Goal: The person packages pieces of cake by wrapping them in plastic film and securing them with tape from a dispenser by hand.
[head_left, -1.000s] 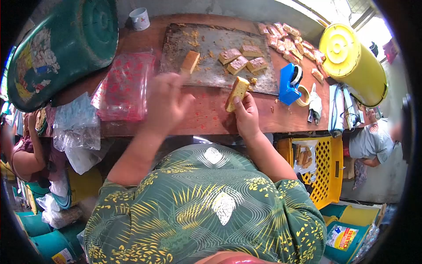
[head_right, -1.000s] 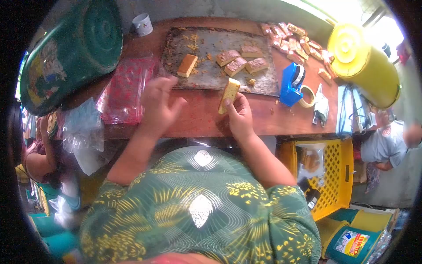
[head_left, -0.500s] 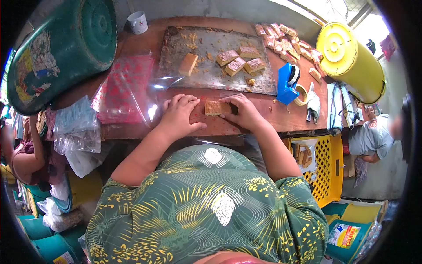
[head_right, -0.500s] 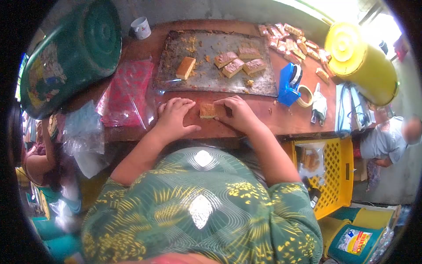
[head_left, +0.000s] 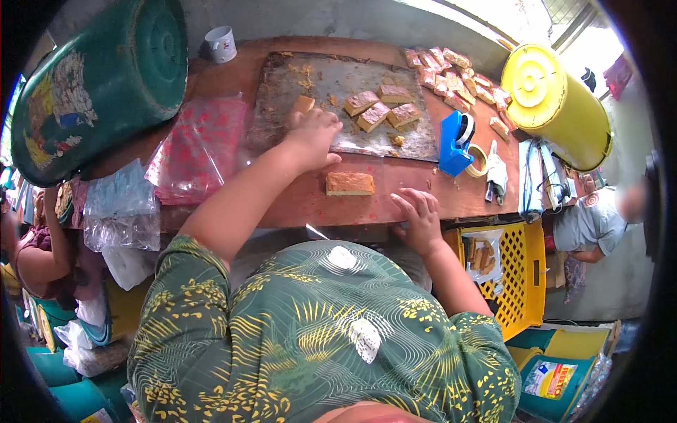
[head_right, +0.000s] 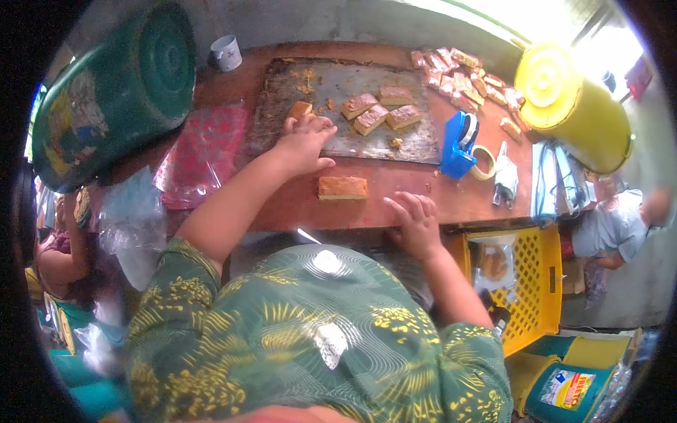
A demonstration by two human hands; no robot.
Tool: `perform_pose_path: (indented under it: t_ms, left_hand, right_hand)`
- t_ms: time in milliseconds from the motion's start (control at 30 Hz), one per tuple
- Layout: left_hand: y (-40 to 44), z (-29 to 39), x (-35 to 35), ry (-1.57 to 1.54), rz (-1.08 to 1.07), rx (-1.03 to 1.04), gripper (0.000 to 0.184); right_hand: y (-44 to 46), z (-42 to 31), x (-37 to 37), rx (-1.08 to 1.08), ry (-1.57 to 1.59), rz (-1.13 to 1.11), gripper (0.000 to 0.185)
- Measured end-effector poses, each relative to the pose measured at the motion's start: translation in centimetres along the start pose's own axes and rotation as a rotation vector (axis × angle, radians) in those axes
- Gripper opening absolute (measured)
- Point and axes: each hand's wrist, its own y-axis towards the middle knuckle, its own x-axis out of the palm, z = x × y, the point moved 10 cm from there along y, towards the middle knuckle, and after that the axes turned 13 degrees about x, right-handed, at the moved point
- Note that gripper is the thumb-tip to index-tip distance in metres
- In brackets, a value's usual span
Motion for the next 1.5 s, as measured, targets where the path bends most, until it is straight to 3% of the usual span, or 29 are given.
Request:
perform_pose_path:
  t_ms: [67, 167, 267, 333, 467, 600, 733, 767, 833, 933, 1033, 1167, 1233, 1300, 1400, 1433, 1500]
  left_hand:
    - [0.8, 0.5, 0.9, -0.062, -0.12, 0.011, 0.034]
    - [1.3, 1.7, -0.7, -0.025, -0.001, 0.097, 0.022]
    - [1.5, 2.3, -1.1, -0.331, -0.316, 0.001, 0.022]
    - [1.2, 2.9, -1.7, -0.609, -0.279, -0.021, 0.021]
    - [0.7, 4.8, -4.2, -0.793, -0.117, 0.029, 0.023]
    - [-0.5, 6.4, -6.0, -0.522, 0.007, 0.153, 0.042]
    - [-1.8, 7.3, -6.0, -0.268, 0.079, 0.202, 0.06]
    - [-2.0, 7.3, -5.8, -0.222, 0.098, 0.197, 0.063]
    - [-2.2, 7.3, -5.7, -0.226, 0.021, 0.139, 0.065]
    - [-2.7, 7.1, -5.0, -0.23, 0.08, 0.11, 0.064]
    - [-3.1, 6.7, -3.3, -0.275, 0.111, 0.099, 0.063]
    - [-4.5, 5.8, -2.7, -0.33, 0.148, 0.019, 0.053]
    - [-6.3, 3.4, -1.8, -0.642, 0.188, -0.274, 0.045]
    - [-8.3, 1.0, 1.2, -1.001, 0.241, -0.495, 0.03]
    - [-8.2, 0.2, 3.4, -1.389, 0.344, -0.334, 0.022]
    - [-8.3, 0.3, 3.8, -1.386, 0.245, -0.351, 0.021]
    - [-8.7, 0.8, 4.1, -1.375, 0.048, -0.382, 0.02]
  right_hand:
    - [0.6, -3.2, -0.7, -0.035, 0.122, 0.036, 0.065]
    - [1.4, -7.7, -1.6, -0.184, 0.28, -0.002, 0.044]
    - [3.8, -8.4, -1.9, -0.219, 0.364, -0.093, 0.024]
    - [6.5, -7.9, -3.3, -0.174, 0.33, -0.068, 0.017]
    - [10.1, -7.9, -7.5, -0.124, 0.224, 0.243, 0.014]
    - [12.1, -5.9, -2.5, -0.07, 0.362, -0.143, 0.019]
    - [11.8, -5.0, -2.6, 0.154, 0.673, -0.115, 0.019]
    - [11.6, -5.3, -2.2, 0.089, 0.619, -0.108, 0.018]
    - [11.1, -5.8, -1.2, -0.037, 0.512, -0.091, 0.017]
    - [10.2, -4.6, 0.6, 0.11, 0.439, -0.229, 0.016]
    - [10.0, -4.5, 1.4, 0.098, 0.395, -0.222, 0.015]
    - [9.4, -1.8, 2.7, 0.402, 0.735, -0.284, 0.012]
    - [8.2, 1.1, 6.1, 0.589, 0.95, -0.357, 0.005]
    - [7.4, 2.1, 7.2, 0.607, 1.066, -0.333, 0.003]
    - [7.6, 0.9, 6.4, 0.454, 1.007, -0.339, 0.011]
    - [7.8, 0.1, 6.0, 0.372, 0.947, -0.347, 0.016]
    - [7.6, 0.3, 6.9, 0.455, 0.989, -0.419, 0.01]
